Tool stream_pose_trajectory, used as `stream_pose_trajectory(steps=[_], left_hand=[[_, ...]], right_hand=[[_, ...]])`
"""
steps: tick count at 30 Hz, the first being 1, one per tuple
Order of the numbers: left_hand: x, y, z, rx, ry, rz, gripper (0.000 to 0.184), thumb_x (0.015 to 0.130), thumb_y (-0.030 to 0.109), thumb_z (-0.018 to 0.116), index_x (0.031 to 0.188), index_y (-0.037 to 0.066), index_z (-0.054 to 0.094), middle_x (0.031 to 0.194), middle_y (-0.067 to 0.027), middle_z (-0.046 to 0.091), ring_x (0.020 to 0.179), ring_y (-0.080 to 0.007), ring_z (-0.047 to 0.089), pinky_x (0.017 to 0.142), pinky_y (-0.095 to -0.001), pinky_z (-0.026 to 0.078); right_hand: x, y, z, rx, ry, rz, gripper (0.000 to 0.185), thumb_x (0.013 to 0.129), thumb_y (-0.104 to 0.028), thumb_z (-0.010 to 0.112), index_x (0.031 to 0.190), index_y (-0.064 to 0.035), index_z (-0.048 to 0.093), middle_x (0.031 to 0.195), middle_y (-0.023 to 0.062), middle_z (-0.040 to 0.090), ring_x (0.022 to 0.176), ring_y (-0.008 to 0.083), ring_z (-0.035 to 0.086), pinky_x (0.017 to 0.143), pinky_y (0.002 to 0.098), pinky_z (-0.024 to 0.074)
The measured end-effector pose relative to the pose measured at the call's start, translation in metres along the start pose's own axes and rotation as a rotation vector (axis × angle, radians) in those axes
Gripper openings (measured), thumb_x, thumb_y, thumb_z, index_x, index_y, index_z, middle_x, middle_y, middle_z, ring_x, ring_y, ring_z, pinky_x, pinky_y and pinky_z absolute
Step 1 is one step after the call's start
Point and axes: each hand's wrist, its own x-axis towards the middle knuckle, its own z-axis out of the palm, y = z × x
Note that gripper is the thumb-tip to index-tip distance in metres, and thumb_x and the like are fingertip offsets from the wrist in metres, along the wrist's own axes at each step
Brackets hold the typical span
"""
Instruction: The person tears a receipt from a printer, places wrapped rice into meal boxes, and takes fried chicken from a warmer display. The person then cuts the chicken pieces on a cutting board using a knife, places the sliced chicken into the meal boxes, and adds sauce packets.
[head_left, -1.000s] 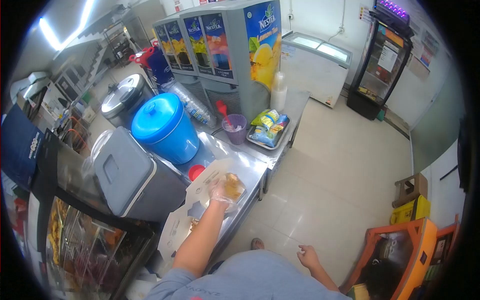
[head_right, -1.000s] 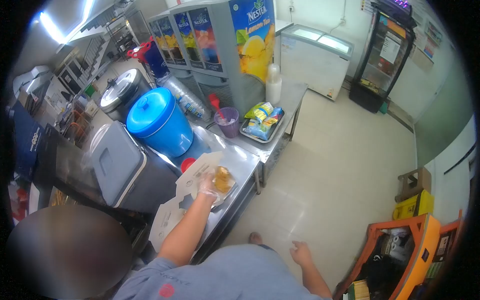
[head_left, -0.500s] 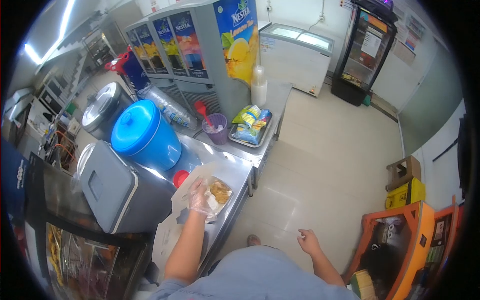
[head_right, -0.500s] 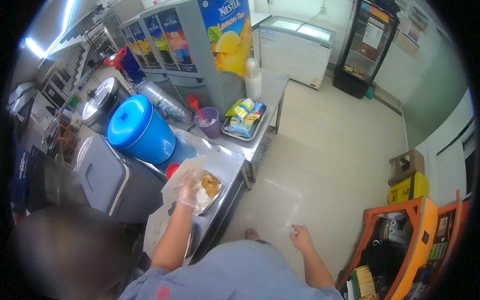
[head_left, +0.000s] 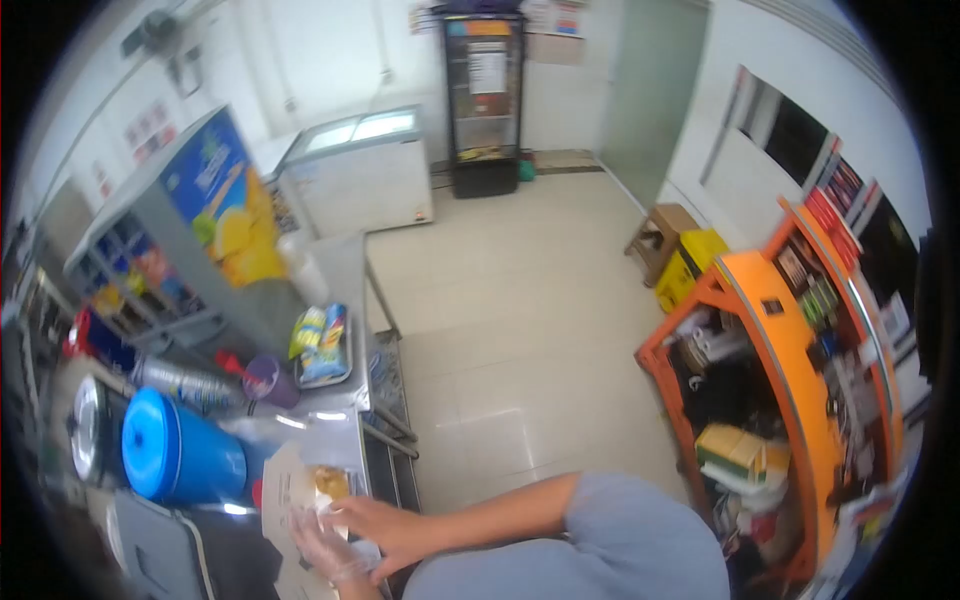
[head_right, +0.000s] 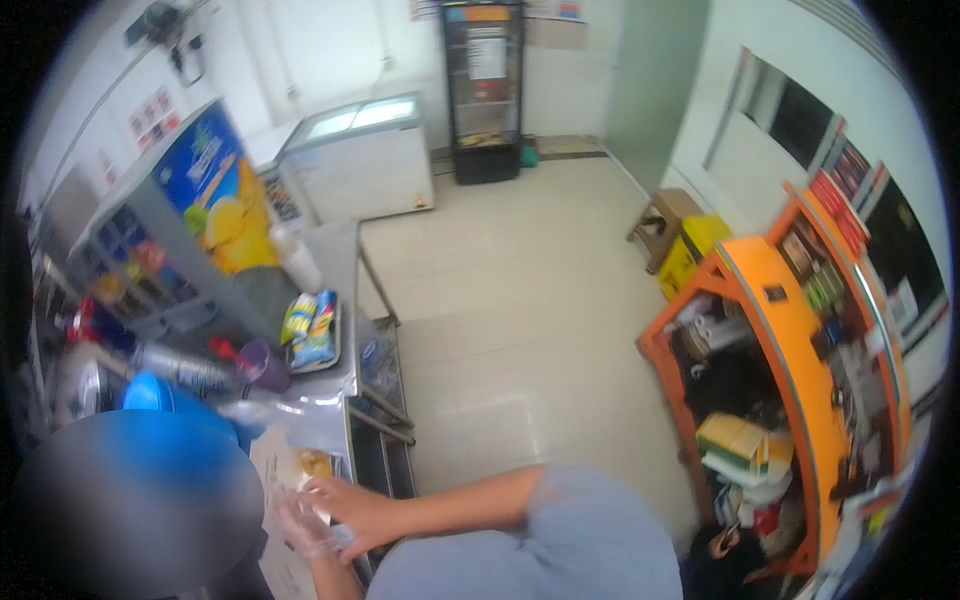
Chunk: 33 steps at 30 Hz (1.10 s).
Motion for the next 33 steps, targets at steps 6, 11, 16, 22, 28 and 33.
stream_pose_trajectory(steps=[6, 11, 16, 22, 28, 33], left_hand=[[-0.015, 0.036, -0.028, 0.02, -0.38, -0.019, 0.061, 0.105, 0.04, 0.057, 0.153, 0.005, 0.043, 0.145, -0.0171, 0.053, 0.13, -0.0337, 0.058, 0.108, -0.0501, 0.05], [-0.084, 0.046, -0.015, 0.238, -0.297, -0.067, 0.069, 0.106, 0.046, 0.057, 0.161, 0.01, 0.037, 0.151, -0.0174, 0.052, 0.134, -0.035, 0.057, 0.109, -0.0486, 0.051], [-0.125, 0.031, -0.067, -0.034, -0.283, -0.018, 0.064, 0.103, 0.026, 0.06, 0.158, 0.003, 0.038, 0.154, -0.0195, 0.046, 0.139, -0.036, 0.055, 0.115, -0.0459, 0.049], [-0.174, 0.105, -0.149, -0.141, -0.118, 0.216, 0.061, 0.111, 0.029, 0.054, 0.163, 0.006, 0.031, 0.164, -0.014, 0.037, 0.144, -0.0318, 0.049, 0.119, -0.046, 0.043], [-0.249, 0.184, -0.271, -0.147, 0.217, 0.577, 0.07, 0.112, 0.037, 0.056, 0.169, 0.019, 0.02, 0.17, -0.014, 0.028, 0.145, -0.03, 0.048, 0.121, -0.0454, 0.039], [-0.31, 0.234, -0.361, -0.086, 0.52, 0.664, 0.076, 0.113, 0.034, 0.053, 0.171, 0.01, 0.01, 0.174, -0.0186, 0.02, 0.154, -0.0312, 0.038, 0.125, -0.0446, 0.033]], right_hand=[[0.002, -0.024, 0.05, -0.098, 0.136, 0.029, 0.118, 0.063, -0.015, 0.094, 0.162, -0.0109, 0.031, 0.157, 0.0232, 0.033, 0.145, 0.0474, 0.038, 0.116, 0.053, 0.04], [-0.017, -0.042, 0.064, -0.26, 0.153, 0.191, 0.108, 0.07, -0.017, 0.09, 0.162, -0.0152, 0.033, 0.159, 0.021, 0.034, 0.147, 0.0442, 0.037, 0.11, 0.0545, 0.0437], [-0.019, -0.07, 0.105, -0.409, 0.313, 0.227, 0.082, 0.085, -0.018, 0.07, 0.161, -0.016, 0.041, 0.157, 0.0239, 0.043, 0.139, 0.0473, 0.048, 0.109, 0.056, 0.0443], [0.008, -0.151, 0.208, 0.069, 0.275, 0.216, 0.084, 0.081, -0.008, 0.072, 0.158, -0.0041, 0.038, 0.154, 0.0297, 0.03, 0.142, 0.0478, 0.037, 0.121, 0.0507, 0.0308], [0.038, -0.279, 0.328, 0.046, 0.072, -0.159, 0.086, 0.083, -0.018, 0.08, 0.159, -0.0075, 0.041, 0.154, 0.0267, 0.034, 0.141, 0.0445, 0.039, 0.118, 0.0518, 0.0319], [0.038, -0.361, 0.429, 0.093, -0.123, -0.295, 0.082, 0.083, -0.015, 0.079, 0.158, -0.0102, 0.045, 0.155, 0.0227, 0.037, 0.137, 0.041, 0.044, 0.114, 0.0512, 0.0361]])
